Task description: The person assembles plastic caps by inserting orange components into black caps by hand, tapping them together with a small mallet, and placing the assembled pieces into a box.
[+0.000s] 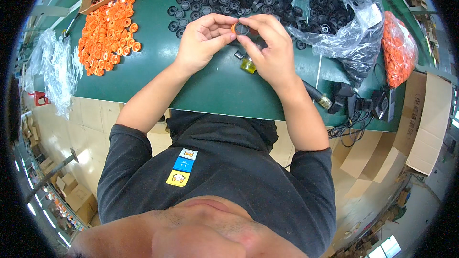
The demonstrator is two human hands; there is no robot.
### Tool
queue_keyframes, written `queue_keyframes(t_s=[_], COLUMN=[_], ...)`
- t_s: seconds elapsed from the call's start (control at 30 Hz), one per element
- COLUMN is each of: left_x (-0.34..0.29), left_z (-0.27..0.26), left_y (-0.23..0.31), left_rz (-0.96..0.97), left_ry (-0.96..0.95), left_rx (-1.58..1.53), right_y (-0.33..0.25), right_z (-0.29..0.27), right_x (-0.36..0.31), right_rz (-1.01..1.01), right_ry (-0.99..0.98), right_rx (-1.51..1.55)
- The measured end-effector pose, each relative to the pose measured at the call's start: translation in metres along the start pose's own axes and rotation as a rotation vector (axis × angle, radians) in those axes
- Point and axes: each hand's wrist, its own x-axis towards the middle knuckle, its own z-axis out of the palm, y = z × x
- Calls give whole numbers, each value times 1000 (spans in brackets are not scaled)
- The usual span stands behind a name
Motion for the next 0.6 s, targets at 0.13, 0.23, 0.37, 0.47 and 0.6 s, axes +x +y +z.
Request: queue_keyframes(t_s=[0.13, 0.23, 0.37, 0.47, 0.6], left_x=[0, 0, 0, -1, 1], left_z=[-1, -3, -1, 0, 2], left_y=[-1, -1, -3, -2, -3], left_rz=[-25, -49, -40, -33, -67], left_ry=[6, 8, 8, 30, 53], left_rx=[-86, -15, -36, -55, -67], right_y=[1, 2, 3, -1, 1], right_z=[1, 1, 1, 1, 1], right_x=[0, 0, -1, 1, 0], right_rz=[-35, -51, -104, -101, -123], right_ry=[-9, -14, -3, -8, 2], right_rx=[-17, -34, -101, -112, -120])
